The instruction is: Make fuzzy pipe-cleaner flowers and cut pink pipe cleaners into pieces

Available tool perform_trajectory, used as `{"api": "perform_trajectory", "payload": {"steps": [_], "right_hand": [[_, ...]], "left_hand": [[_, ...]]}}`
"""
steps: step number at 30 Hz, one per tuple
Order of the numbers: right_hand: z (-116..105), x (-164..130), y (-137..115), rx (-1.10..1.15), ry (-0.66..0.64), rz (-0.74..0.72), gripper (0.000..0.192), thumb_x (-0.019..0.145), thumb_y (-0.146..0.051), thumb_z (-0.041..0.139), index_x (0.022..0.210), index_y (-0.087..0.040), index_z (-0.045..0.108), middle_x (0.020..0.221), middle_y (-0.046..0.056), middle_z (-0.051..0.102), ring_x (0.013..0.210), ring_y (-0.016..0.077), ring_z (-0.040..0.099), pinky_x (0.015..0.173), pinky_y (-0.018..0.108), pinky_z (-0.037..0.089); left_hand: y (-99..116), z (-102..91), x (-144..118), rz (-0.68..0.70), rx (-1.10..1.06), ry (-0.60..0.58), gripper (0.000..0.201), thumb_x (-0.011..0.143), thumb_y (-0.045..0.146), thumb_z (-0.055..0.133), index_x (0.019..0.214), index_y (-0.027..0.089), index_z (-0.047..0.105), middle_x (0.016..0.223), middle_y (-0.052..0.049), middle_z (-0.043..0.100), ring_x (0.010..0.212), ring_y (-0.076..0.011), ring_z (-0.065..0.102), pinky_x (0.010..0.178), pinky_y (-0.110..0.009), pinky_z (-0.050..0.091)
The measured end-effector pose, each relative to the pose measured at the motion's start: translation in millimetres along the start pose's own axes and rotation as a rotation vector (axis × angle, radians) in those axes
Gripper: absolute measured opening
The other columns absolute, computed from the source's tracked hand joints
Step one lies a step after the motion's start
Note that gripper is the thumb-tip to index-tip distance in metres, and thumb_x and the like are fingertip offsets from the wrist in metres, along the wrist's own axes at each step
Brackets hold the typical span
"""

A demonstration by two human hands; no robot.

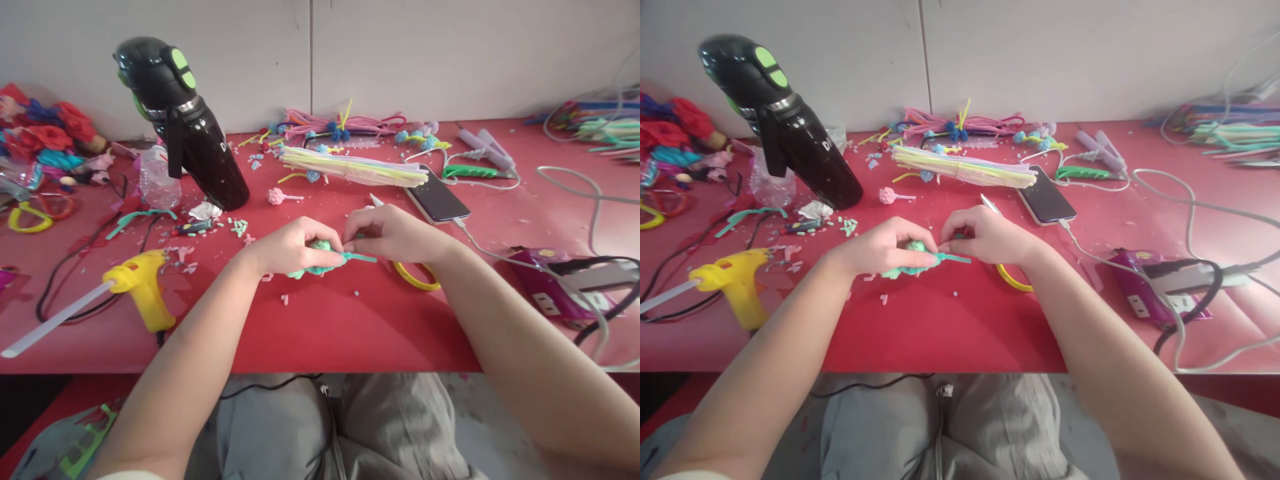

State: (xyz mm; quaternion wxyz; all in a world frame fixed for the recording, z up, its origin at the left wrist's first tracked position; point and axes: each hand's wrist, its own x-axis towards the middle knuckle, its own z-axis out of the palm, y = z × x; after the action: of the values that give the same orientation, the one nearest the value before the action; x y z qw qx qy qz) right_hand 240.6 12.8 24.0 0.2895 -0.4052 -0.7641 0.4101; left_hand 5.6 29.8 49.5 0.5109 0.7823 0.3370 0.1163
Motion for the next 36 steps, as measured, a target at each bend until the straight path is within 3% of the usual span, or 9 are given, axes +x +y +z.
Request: {"api": "perform_trajectory", "payload": {"steps": [4,8,11,14,18,22,27,32,36], "right_hand": [[10,4,-2,-0.238,0.13,-0.011,0.007,0.079,-0.024,0.072,0.077,-0.018,0.075,0.08,0.004,0.073,0.072,0.0164,0.061,0.069,0.03,0.045],[29,7,-9,-0.348,0.344,0.099,0.005,0.079,-0.017,0.07,0.075,-0.017,0.074,0.078,0.005,0.074,0.071,0.0181,0.063,0.067,0.031,0.044],[39,8,-13,-0.301,0.453,0.081,0.01,0.084,-0.022,0.071,0.076,-0.018,0.074,0.076,0.005,0.072,0.07,0.0183,0.062,0.065,0.032,0.046],[41,7,-12,-0.27,0.505,-0.054,0.014,0.091,-0.025,0.067,0.084,-0.019,0.077,0.084,0.006,0.072,0.076,0.0196,0.065,0.07,0.034,0.051],[38,4,-8,-0.232,0.52,-0.24,0.019,0.097,-0.026,0.063,0.103,-0.024,0.081,0.103,0.009,0.075,0.09,0.0222,0.07,0.076,0.037,0.056],[35,1,-12,-0.24,0.608,-0.325,0.019,0.099,-0.027,0.063,0.1,-0.028,0.082,0.104,0.008,0.077,0.097,0.0234,0.072,0.082,0.04,0.059],[30,-4,-20,-0.208,0.604,-0.291,0.018,0.098,-0.028,0.064,0.094,-0.028,0.082,0.096,0.005,0.076,0.084,0.0197,0.069,0.077,0.036,0.058],[13,-5,-15,-0.083,0.347,-0.167,0.02,0.091,-0.041,0.074,0.086,-0.023,0.081,0.088,0.005,0.076,0.081,0.0198,0.066,0.076,0.035,0.054],[1,-4,-12,-0.164,0.184,-0.074,0.017,0.088,-0.037,0.073,0.087,-0.022,0.081,0.086,0.005,0.078,0.078,0.0202,0.067,0.074,0.033,0.051]], "left_hand": [[-1,8.1,5,-0.081,0.18,0.078,0.015,0.08,0.031,0.072,0.081,0.017,0.077,0.065,0.0,0.065,0.054,-0.0102,0.052,0.052,-0.024,0.038],[0,15.1,7,-0.114,0.201,0.245,0.015,0.081,0.028,0.067,0.072,0.016,0.071,0.063,-0.001,0.062,0.056,-0.0116,0.052,0.053,-0.025,0.036],[-2,16.0,9,-0.12,0.089,0.358,0.018,0.08,0.026,0.066,0.066,0.016,0.066,0.059,-0.001,0.058,0.055,-0.0117,0.05,0.051,-0.026,0.035],[-7,13.5,13,-0.112,-0.082,0.461,0.015,0.079,0.025,0.066,0.066,0.016,0.067,0.061,-0.001,0.059,0.056,-0.0115,0.051,0.052,-0.026,0.036],[-11,8.1,17,0.007,-0.342,0.537,0.012,0.076,0.026,0.073,0.07,0.016,0.071,0.065,0.0,0.06,0.06,-0.0096,0.051,0.055,-0.024,0.039],[-10,4.5,14,0.039,-0.55,0.467,0.015,0.077,0.032,0.078,0.078,0.018,0.073,0.063,0.003,0.054,0.054,-0.0074,0.046,0.047,-0.022,0.031],[-12,1.1,10,0.095,-0.59,0.372,0.017,0.078,0.035,0.078,0.078,0.019,0.073,0.062,0.002,0.056,0.052,-0.0072,0.049,0.044,-0.021,0.029],[-9,-2.9,4,0.096,-0.477,0.194,0.017,0.078,0.036,0.077,0.078,0.019,0.074,0.063,0.0,0.064,0.053,-0.0093,0.055,0.049,-0.022,0.038],[-2,-2.0,1,0.017,-0.198,0.054,0.021,0.076,0.037,0.078,0.081,0.017,0.077,0.066,-0.002,0.067,0.056,-0.0111,0.055,0.051,-0.024,0.04]]}}
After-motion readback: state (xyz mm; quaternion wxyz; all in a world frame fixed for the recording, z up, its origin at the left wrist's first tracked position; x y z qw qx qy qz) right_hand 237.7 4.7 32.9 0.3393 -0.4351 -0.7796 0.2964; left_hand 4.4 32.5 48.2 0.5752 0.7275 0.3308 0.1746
